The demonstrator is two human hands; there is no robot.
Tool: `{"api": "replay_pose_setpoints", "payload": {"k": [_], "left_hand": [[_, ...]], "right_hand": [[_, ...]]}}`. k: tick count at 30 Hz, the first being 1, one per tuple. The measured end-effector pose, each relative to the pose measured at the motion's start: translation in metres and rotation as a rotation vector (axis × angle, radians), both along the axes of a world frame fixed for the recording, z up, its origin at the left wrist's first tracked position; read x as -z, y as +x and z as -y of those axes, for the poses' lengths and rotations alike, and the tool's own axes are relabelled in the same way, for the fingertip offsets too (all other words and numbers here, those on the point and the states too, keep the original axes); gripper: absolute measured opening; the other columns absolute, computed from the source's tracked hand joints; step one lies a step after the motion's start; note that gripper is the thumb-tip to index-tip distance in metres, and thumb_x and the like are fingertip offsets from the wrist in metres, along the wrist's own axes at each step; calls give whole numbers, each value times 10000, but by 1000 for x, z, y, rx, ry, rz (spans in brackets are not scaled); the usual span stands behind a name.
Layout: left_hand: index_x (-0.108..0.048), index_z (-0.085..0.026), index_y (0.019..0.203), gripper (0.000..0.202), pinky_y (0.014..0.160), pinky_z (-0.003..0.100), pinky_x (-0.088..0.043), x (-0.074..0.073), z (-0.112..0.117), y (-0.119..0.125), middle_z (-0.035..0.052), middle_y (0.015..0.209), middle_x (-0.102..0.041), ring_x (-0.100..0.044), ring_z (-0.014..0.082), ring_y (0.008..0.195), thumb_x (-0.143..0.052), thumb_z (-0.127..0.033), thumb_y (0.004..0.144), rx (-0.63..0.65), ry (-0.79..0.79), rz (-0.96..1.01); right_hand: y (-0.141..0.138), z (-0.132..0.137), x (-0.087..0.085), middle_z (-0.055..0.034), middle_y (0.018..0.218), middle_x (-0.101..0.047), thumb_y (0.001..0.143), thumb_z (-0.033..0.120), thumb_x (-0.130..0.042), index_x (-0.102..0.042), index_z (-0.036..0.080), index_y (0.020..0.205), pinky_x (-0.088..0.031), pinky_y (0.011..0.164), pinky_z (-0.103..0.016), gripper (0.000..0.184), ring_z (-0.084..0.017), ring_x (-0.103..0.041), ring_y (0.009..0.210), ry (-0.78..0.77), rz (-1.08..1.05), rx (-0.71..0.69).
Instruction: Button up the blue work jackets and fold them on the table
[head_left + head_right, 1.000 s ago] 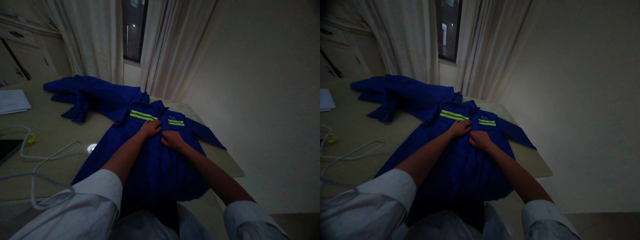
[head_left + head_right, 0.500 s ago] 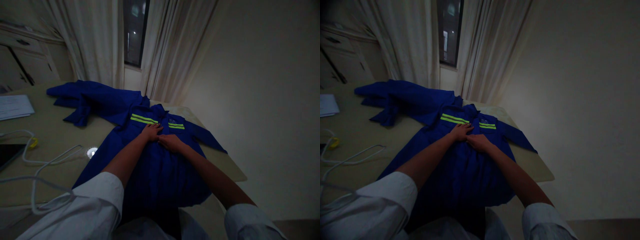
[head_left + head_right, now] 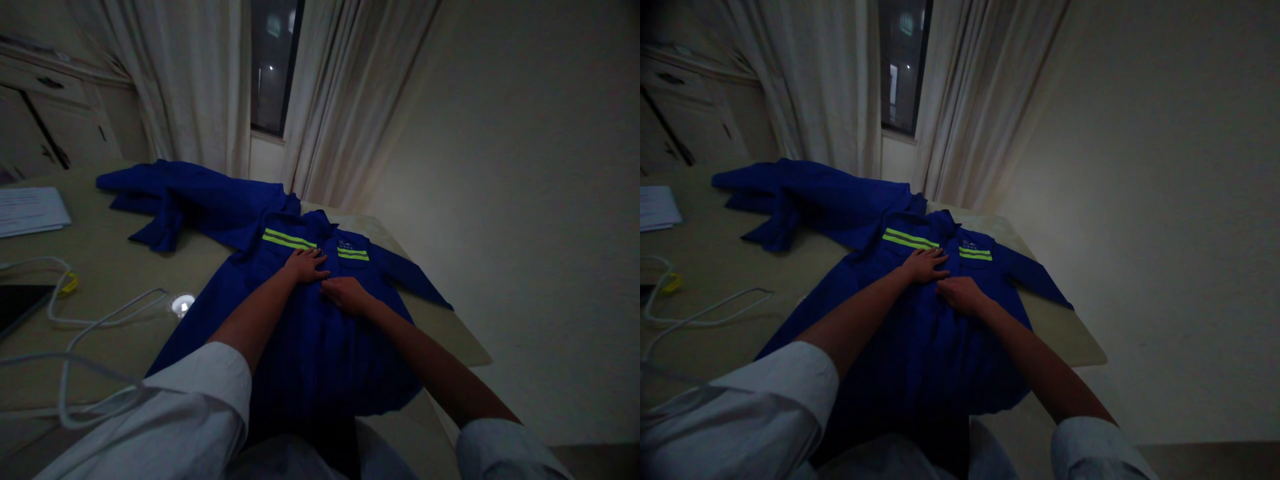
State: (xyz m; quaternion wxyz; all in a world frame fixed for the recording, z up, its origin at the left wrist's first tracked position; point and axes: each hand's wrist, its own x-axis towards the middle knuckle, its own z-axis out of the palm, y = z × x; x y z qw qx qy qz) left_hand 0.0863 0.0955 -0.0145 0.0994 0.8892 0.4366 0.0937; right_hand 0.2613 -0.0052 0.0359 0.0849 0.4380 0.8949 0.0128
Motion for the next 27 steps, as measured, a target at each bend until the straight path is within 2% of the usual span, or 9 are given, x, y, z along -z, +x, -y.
{"api": "replay_pose_setpoints", "payload": {"k": [7,11,16,22,27], "left_hand": [[-391,-341,1609,731,1255,505,-211,3,0,-2,53,1715,-293,-269,287,1583,-337,-715,983,-7,26,5],[-382,-336,1614,703,1254,500,-214,6,-1,-3,54,1710,-306,-286,278,1577,-315,-679,1004,-3,47,14],[-367,-303,1623,758,1252,510,-216,6,-1,-3,71,1713,-294,-274,280,1581,-313,-715,989,1,44,18],[-363,-329,1623,806,1264,524,-190,3,-4,-1,56,1724,-267,-236,293,1594,-363,-770,949,-10,-23,2],[-395,-336,1605,783,1259,535,-200,4,-5,0,60,1720,-281,-245,303,1590,-377,-766,951,-2,-29,15]], "right_hand": [[-6,-4,10,-61,1104,-769,1117,455,-374,-661,239,1138,-404,753,-260,360,-209,-718,986,19,-75,249],[-8,-7,19,-56,1182,-758,1118,450,-367,-653,255,1195,-418,770,-262,354,-210,-714,1021,71,-138,309],[-2,-2,25,-44,1020,-753,1123,397,-378,-661,230,1050,-388,752,-252,336,-192,-697,944,42,-209,248],[1,8,14,-47,938,-722,1108,375,-440,-623,207,941,-362,763,-252,300,-179,-668,897,24,-158,94],[5,9,19,-26,864,-687,1097,368,-459,-586,209,867,-361,755,-253,307,-170,-634,826,2,-268,96]]}}
